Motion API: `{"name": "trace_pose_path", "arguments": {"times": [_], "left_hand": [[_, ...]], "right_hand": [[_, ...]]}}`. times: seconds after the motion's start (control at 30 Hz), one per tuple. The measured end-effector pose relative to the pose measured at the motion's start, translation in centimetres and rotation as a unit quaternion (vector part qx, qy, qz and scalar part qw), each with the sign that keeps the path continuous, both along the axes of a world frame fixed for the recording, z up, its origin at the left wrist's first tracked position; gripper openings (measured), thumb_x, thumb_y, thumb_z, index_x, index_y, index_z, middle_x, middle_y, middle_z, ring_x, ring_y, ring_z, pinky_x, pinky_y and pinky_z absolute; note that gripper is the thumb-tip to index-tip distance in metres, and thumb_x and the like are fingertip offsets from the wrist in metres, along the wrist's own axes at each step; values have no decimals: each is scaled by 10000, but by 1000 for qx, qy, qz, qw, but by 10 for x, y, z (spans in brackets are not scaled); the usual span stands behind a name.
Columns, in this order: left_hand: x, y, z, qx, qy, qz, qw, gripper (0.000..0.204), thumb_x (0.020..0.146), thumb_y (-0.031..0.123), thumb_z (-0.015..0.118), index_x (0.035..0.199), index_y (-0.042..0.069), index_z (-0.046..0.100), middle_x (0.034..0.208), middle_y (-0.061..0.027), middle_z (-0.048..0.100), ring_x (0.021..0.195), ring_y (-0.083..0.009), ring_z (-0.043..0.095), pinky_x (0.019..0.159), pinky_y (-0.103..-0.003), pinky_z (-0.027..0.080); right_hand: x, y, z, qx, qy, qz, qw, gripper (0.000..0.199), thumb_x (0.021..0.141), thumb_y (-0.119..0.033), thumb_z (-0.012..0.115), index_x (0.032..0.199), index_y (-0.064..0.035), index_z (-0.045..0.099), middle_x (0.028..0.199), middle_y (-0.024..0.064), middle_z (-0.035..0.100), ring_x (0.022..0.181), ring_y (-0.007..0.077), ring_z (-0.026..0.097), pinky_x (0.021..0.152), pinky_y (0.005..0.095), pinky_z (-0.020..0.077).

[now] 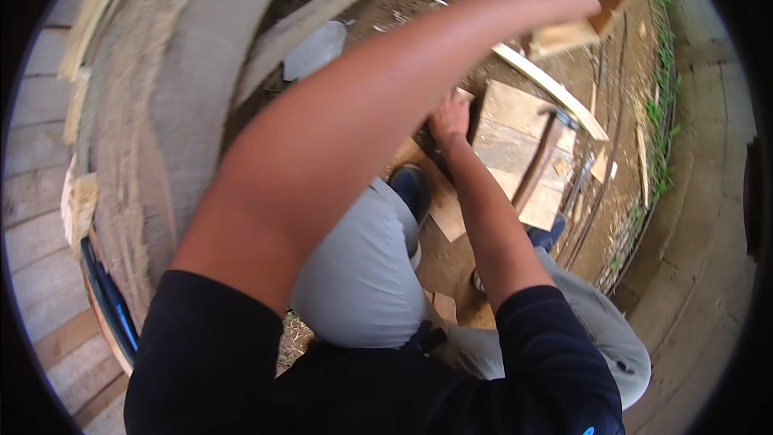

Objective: The person assembles a small wooden box by hand, fitting pieces together and using a hammer to drive nails. They handle small wooden planks, a hammer, and nails to construct the box frame and sides.

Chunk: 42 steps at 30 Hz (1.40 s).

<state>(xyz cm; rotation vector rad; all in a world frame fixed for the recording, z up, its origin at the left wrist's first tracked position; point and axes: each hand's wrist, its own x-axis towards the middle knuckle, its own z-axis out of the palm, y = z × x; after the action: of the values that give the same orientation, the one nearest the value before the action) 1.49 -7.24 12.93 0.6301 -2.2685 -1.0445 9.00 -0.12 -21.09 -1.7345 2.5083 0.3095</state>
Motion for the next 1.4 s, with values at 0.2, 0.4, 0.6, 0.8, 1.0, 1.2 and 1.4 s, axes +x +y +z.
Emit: {"name": "trace_pose_path", "arguments": {"times": [0.2, 0.4, 0.6, 0.8, 1.0, 1.2, 1.4], "left_hand": [[27, -17, 10, 7, 36, 32, 999, 264, 728, 194, 735, 968, 93, 776, 938, -214, 748, 900, -384, 735, 787, -464, 566], [30, -21, 9, 20, 31, -11, 999, 283, 794, 293, 768, 941, 53, 790, 877, -190, 760, 840, -316, 748, 772, -425, 560], [24, -33, -5, -47, 17, -28, 998, 313, 806, 166, 782, 1087, 29, 768, 913, -143, 769, 827, -190, 718, 783, -349, 551], [14, -4, -1, -25, 37, -78, 996, 397, 789, 52, 767, 1178, -15, 719, 1064, -101, 759, 1006, -157, 684, 910, -317, 521], [5, -1, -7, 9, 22, -84, 996, 402, 749, 48, 797, 1137, -33, 731, 1060, -153, 763, 1005, -219, 711, 906, -341, 541], [6, -27, -26, 1, -45, -56, 997, 579, 796, 298, 823, 1315, 77, 696, 1162, -89, 756, 1015, -141, 711, 925, -295, 529], [4, -21, -23, -21, -56, -55, 997, 551, 834, 281, 794, 1330, 67, 687, 1170, -99, 761, 1025, -139, 713, 931, -291, 524]], "right_hand": [[5, 8, 20, 0, -79, -12, 997, 207, 976, -183, 568, 1100, -167, 733, 1158, 94, 733, 1208, 235, 603, 969, 454, 426], [8, 7, 42, 13, -186, -105, 977, 247, 930, -187, 613, 1106, -134, 778, 1203, 83, 735, 1228, 260, 612, 990, 456, 430], [5, 15, 104, 46, -350, -183, 918, 400, 902, -374, 714, 1102, -32, 761, 1108, 197, 755, 1098, 302, 727, 940, 410, 562], [43, 54, 111, -68, -480, -270, 832, 323, 910, -10, 516, 1223, 67, 505, 1052, 346, 692, 1050, 455, 691, 930, 515, 546], [18, 106, 144, -272, -532, -341, 726, 356, 884, -16, 591, 1223, 15, 489, 1011, 306, 700, 1003, 472, 685, 901, 539, 532], [-45, 131, 170, -265, -377, -412, 786, 314, 879, -30, 610, 1181, 37, 557, 1173, 323, 660, 1116, 453, 658, 967, 508, 523], [-62, 162, 161, -170, -383, -428, 801, 285, 917, -104, 618, 1177, 3, 667, 1130, 257, 706, 1069, 384, 690, 964, 445, 532]]}}
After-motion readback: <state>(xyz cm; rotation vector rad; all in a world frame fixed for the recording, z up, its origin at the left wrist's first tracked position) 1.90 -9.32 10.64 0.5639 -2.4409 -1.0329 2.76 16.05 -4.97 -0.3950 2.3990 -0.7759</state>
